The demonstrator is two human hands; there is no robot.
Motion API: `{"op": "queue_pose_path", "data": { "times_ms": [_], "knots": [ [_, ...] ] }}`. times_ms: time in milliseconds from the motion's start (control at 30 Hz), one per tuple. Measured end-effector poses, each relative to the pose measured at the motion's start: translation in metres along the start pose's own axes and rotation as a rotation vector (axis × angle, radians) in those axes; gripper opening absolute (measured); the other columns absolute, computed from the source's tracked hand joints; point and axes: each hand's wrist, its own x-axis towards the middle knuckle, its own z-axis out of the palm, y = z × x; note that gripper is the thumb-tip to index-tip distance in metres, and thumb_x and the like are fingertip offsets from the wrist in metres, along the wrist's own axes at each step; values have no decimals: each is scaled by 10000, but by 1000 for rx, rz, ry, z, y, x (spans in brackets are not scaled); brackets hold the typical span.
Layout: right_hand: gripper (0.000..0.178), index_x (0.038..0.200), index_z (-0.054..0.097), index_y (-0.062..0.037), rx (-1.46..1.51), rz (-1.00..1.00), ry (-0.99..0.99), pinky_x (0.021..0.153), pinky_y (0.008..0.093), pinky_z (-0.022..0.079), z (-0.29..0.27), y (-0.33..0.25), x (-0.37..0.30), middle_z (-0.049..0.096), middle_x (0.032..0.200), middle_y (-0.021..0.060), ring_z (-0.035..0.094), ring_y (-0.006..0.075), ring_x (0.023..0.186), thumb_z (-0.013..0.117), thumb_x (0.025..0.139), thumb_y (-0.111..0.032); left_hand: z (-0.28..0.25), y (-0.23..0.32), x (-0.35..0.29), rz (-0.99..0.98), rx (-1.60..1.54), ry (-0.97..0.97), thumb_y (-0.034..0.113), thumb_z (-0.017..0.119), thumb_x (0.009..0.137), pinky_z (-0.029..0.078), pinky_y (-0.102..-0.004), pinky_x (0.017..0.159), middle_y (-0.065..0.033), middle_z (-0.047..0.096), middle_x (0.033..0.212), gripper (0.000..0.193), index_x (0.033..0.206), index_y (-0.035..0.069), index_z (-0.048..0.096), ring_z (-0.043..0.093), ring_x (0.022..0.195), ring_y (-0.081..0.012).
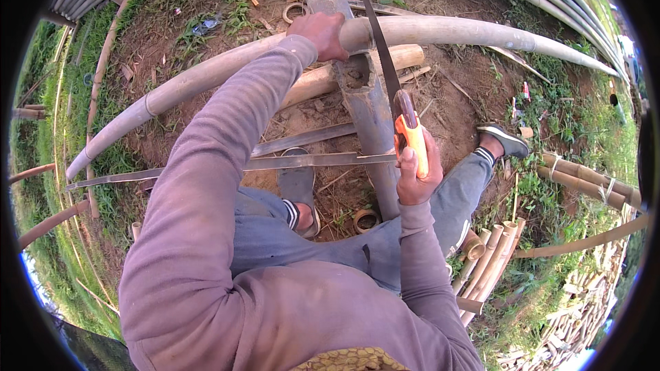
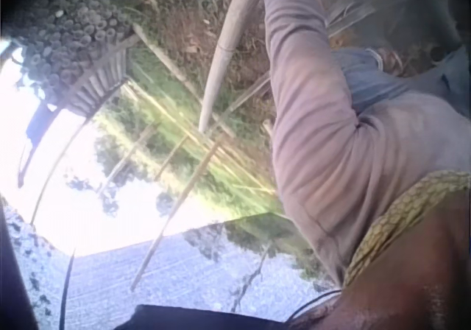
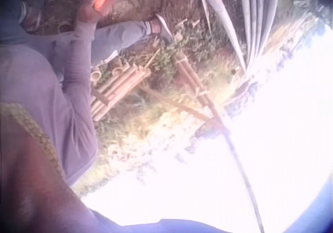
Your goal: The person sits on the ground and uses a hand saw to cut long bamboo poles into shorter sections. They repeatedly position each pole on a makeshift support, saw through it, and set the cut pieces aside.
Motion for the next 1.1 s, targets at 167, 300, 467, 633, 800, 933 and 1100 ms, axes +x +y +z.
{"op": "queue_pose_path", "data": {
  "times_ms": [167, 300, 467, 633, 800, 933, 1100],
  "knots": [
    [485, 1399, 594, 114, -28, 141, -28, 990, 377, 566, -13, -30, 1, 735, 1264, 225, 740, 266, 1115, 711, 1014, -158, 21, 1, 5, 11, 31, 62, 495, 846, 748, 572, -514, 989, -195, 751, 1204, 754, 1362, 130, 603, 721, 1138, -395],
    [472, 1385, 586, 144, -56, 109, -71, 1001, 390, 576, -48, -35, -24, 729, 1271, 264, 737, 288, 1149, 694, 1013, -125, 15, -1, 9, -4, 35, 2, 487, 848, 748, 572, -515, 979, -204, 756, 1182, 721, 1317, 110, 617, 720, 1136, -402],
    [412, 1345, 619, 131, 21, -73, -28, 940, 365, 598, -12, -8, 19, 751, 1221, 234, 755, 271, 1093, 695, 1023, -116, 11, 0, 12, -10, 37, -20, 489, 845, 744, 571, -515, 979, -207, 754, 1198, 701, 1282, 91, 637, 718, 1142, -406],
    [343, 1348, 668, 50, 6, -113, -35, 579, 220, 498, 53, -22, 126, 740, 992, 77, 625, 54, 689, 702, 1041, -100, 8, 2, 16, -4, 44, -32, 516, 834, 732, 574, -506, 989, -207, 751, 1218, 757, 1328, 93, 637, 716, 1155, -397],
    [502, 1400, 571, 155, -65, 28, -78, 804, 326, 545, -42, -28, -42, 738, 1220, 249, 691, 227, 920, 696, 1034, -165, 6, -4, 15, -24, 45, -57, 538, 832, 729, 570, -497, 1006, -200, 751, 1226, 782, 1347, 101, 636, 715, 1167, -386],
    [510, 1377, 550, 199, -16, -39, -64, 1054, 441, 570, -38, -32, -59, 713, 1265, 327, 728, 400, 1194, 687, 1017, -135, 7, -1, 18, -38, 23, -56, 535, 834, 729, 566, -494, 1016, -198, 751, 1231, 762, 1337, 115, 647, 715, 1167, -386],
    [377, 1304, 686, 33, 17, -47, -29, 790, 315, 577, 67, -37, 127, 775, 1073, 172, 743, 195, 879, 786, 975, -120, 8, 8, 16, -17, 0, 5, 525, 839, 722, 562, -490, 1025, -203, 749, 1235, 750, 1326, 119, 658, 712, 1174, -386]
  ]
}}
